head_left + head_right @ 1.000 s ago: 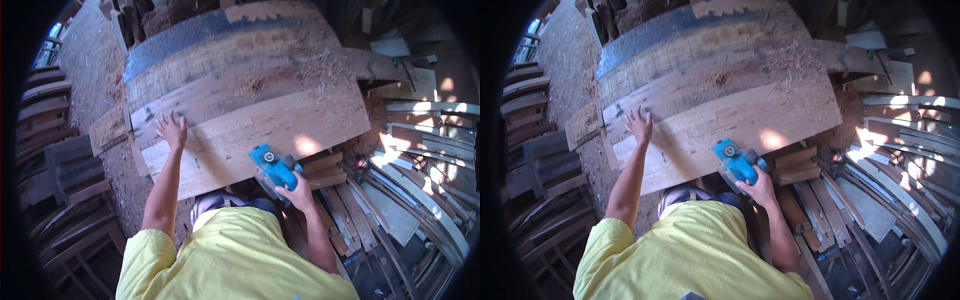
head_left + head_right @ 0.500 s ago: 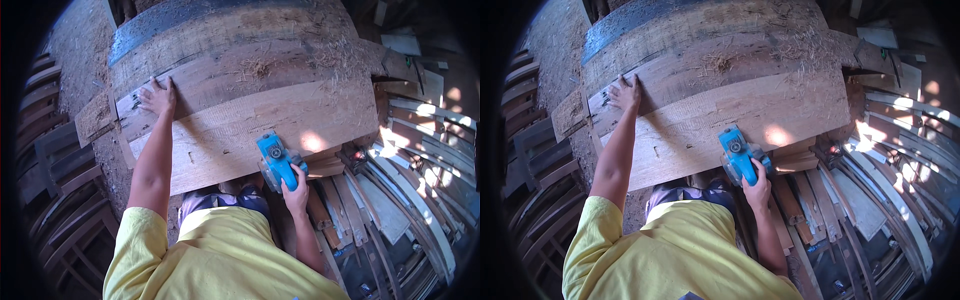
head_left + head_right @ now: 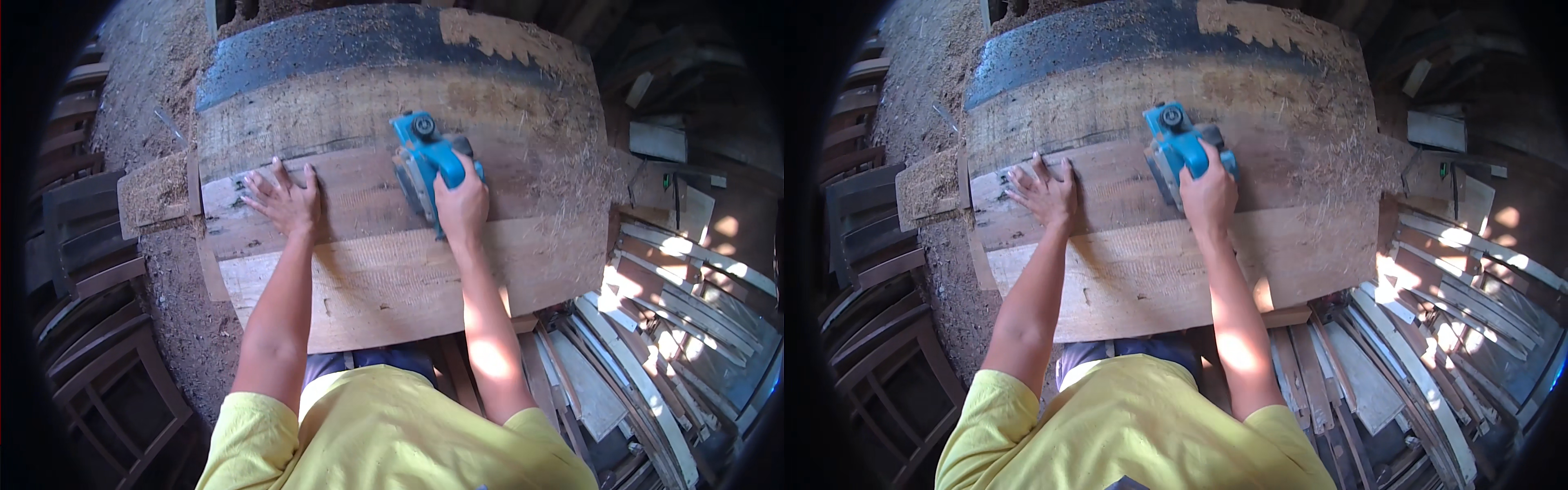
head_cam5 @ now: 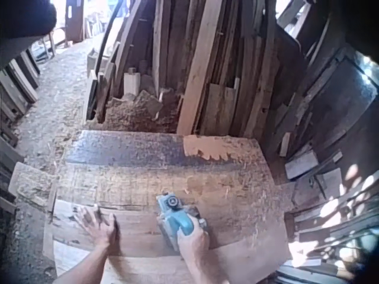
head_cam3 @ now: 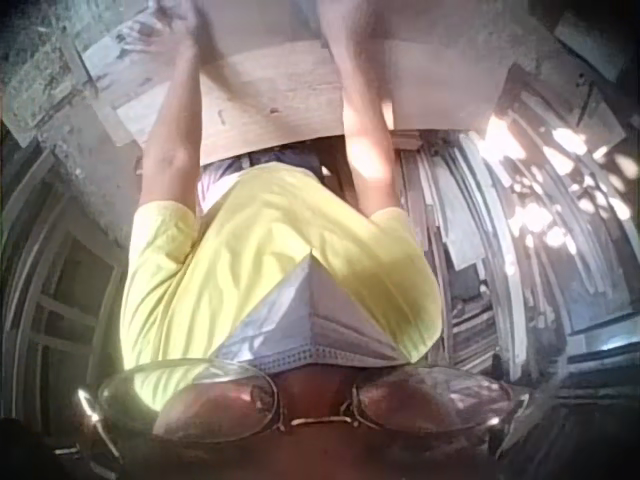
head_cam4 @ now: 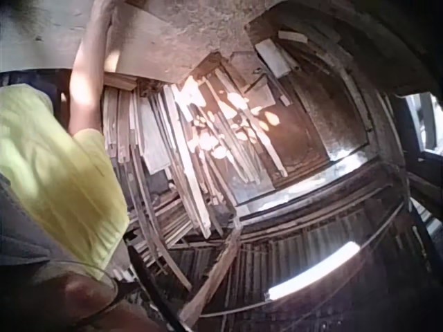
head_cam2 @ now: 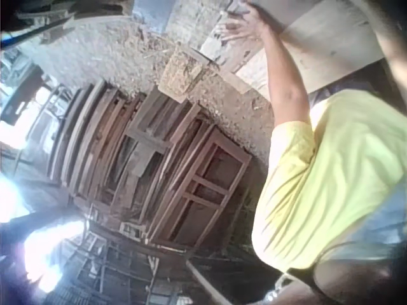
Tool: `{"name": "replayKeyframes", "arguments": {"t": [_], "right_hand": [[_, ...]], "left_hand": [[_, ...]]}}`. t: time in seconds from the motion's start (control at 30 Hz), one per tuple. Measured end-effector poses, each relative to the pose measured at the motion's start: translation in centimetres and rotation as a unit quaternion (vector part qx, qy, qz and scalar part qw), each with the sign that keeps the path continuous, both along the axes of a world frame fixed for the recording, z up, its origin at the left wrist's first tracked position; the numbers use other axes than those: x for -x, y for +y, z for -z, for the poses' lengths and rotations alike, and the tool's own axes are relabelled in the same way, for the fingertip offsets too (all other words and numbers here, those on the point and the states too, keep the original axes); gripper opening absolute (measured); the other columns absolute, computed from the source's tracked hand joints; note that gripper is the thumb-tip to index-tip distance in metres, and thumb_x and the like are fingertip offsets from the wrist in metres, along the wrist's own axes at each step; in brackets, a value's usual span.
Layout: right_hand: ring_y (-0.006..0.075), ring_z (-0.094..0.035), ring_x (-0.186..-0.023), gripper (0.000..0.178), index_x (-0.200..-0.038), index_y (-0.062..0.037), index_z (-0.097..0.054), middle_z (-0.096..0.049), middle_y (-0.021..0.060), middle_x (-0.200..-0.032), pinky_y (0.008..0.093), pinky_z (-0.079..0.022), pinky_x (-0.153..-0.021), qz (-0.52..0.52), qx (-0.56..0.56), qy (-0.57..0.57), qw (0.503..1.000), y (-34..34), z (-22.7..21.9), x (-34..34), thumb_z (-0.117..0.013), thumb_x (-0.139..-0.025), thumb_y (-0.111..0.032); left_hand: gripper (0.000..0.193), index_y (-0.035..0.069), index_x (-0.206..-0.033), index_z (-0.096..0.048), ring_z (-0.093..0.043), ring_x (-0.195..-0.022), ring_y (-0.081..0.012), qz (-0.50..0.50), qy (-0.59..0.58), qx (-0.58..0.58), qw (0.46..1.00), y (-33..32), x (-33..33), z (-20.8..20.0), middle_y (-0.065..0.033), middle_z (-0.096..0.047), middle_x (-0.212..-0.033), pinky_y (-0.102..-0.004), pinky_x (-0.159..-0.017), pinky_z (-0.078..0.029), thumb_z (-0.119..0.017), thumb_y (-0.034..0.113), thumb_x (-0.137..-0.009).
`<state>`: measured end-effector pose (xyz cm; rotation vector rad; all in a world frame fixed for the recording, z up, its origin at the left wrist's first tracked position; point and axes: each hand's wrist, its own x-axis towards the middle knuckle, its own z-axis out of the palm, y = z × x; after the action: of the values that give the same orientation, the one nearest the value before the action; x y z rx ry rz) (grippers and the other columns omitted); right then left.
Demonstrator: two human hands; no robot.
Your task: The person smooths a wooden board using an electric planer and a hammer. They run the planer repeatedly across the surface of the wood, use a hammer to drive a nail into the board, and check the surface by hand.
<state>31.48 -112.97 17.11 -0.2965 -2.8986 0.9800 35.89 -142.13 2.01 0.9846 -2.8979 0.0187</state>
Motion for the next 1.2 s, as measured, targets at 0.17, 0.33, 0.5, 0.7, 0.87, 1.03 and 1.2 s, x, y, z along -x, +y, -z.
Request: {"name": "replayKeyframes", "arguments": {"t": [0.17,0.33,0.5,0.7,0.87,1.03,1.2], "right_hand": [[0.0479,-0.075,-0.103,0.034,-0.124,-0.0153,-0.077,-0.080,0.0235,-0.108,0.0574,-0.060,-0.089,0.016,-0.026,0.012,0.999,-5.7,1.1,13.8,-0.076,-0.091,-0.025],[0.0488,-0.075,-0.112,0.035,-0.118,-0.0105,-0.075,-0.080,0.0240,-0.117,0.0581,-0.060,-0.097,-0.017,-0.019,0.060,0.998,-9.9,2.9,28.2,-0.070,-0.089,-0.030],[0.0403,-0.081,-0.101,0.052,-0.116,-0.0026,-0.077,-0.082,0.0233,-0.109,0.0509,-0.065,-0.090,-0.076,-0.064,0.157,0.983,-8.7,7.1,41.4,-0.086,-0.086,-0.044],[0.0252,-0.077,-0.069,0.032,-0.103,-0.0006,-0.074,-0.078,0.0147,-0.083,0.0419,-0.064,-0.064,-0.117,0.160,-0.055,0.979,-6.1,8.0,39.0,-0.082,-0.089,-0.028],[0.0447,-0.078,-0.106,0.040,-0.121,-0.0060,-0.077,-0.080,0.0268,-0.106,0.0493,-0.061,-0.090,-0.091,0.141,-0.083,0.982,-6.1,2.6,20.5,-0.073,-0.086,-0.025],[0.0418,-0.077,-0.115,0.064,-0.155,-0.0040,-0.062,-0.077,0.0295,-0.125,0.0466,-0.060,-0.099,-0.021,0.171,-0.098,0.980,-1.6,-0.5,-4.2,-0.072,-0.092,-0.009],[0.0399,-0.080,-0.116,0.072,-0.156,-0.0053,-0.064,-0.077,0.0312,-0.123,0.0448,-0.062,-0.095,0.053,0.144,-0.171,0.973,3.9,-2.4,-33.3,-0.068,-0.084,0.000]], "left_hand": [[0.080,0.021,-0.165,-0.043,-0.015,-0.168,-0.0500,0.013,0.025,0.000,1.000,0.0,-0.1,0.0,-0.0341,-0.030,-0.172,-0.0699,-0.135,-0.005,-0.054,0.071,-0.104],[0.078,0.021,-0.164,-0.043,-0.018,-0.167,-0.0507,0.019,0.045,-0.014,0.999,0.1,0.0,-0.5,-0.0336,-0.030,-0.171,-0.0701,-0.134,-0.008,-0.061,0.066,-0.103],[0.077,0.022,-0.162,-0.044,-0.017,-0.167,-0.0504,0.026,0.044,-0.030,0.998,0.7,0.7,-0.7,-0.0326,-0.030,-0.170,-0.0710,-0.134,-0.009,-0.063,0.066,-0.102],[0.077,0.023,-0.161,-0.045,-0.017,-0.167,-0.0500,0.024,0.049,-0.022,0.998,0.5,0.8,-0.5,-0.0324,-0.031,-0.169,-0.0709,-0.134,-0.008,-0.063,0.068,-0.101],[0.077,0.023,-0.162,-0.044,-0.015,-0.168,-0.0494,0.006,0.033,-0.019,0.999,-0.4,-0.3,0.0,-0.0339,-0.030,-0.171,-0.0699,-0.134,-0.004,-0.056,0.072,-0.103],[0.079,0.022,-0.164,-0.043,-0.009,-0.169,-0.0513,0.006,0.026,-0.030,0.999,-0.2,0.0,-0.1,-0.0351,-0.026,-0.173,-0.0705,-0.134,-0.003,-0.050,0.074,-0.105],[0.079,0.021,-0.164,-0.042,-0.009,-0.167,-0.0558,0.032,0.040,-0.045,0.998,-0.1,0.1,0.7,-0.0386,-0.024,-0.172,-0.0738,-0.132,-0.003,-0.048,0.073,-0.106]]}}
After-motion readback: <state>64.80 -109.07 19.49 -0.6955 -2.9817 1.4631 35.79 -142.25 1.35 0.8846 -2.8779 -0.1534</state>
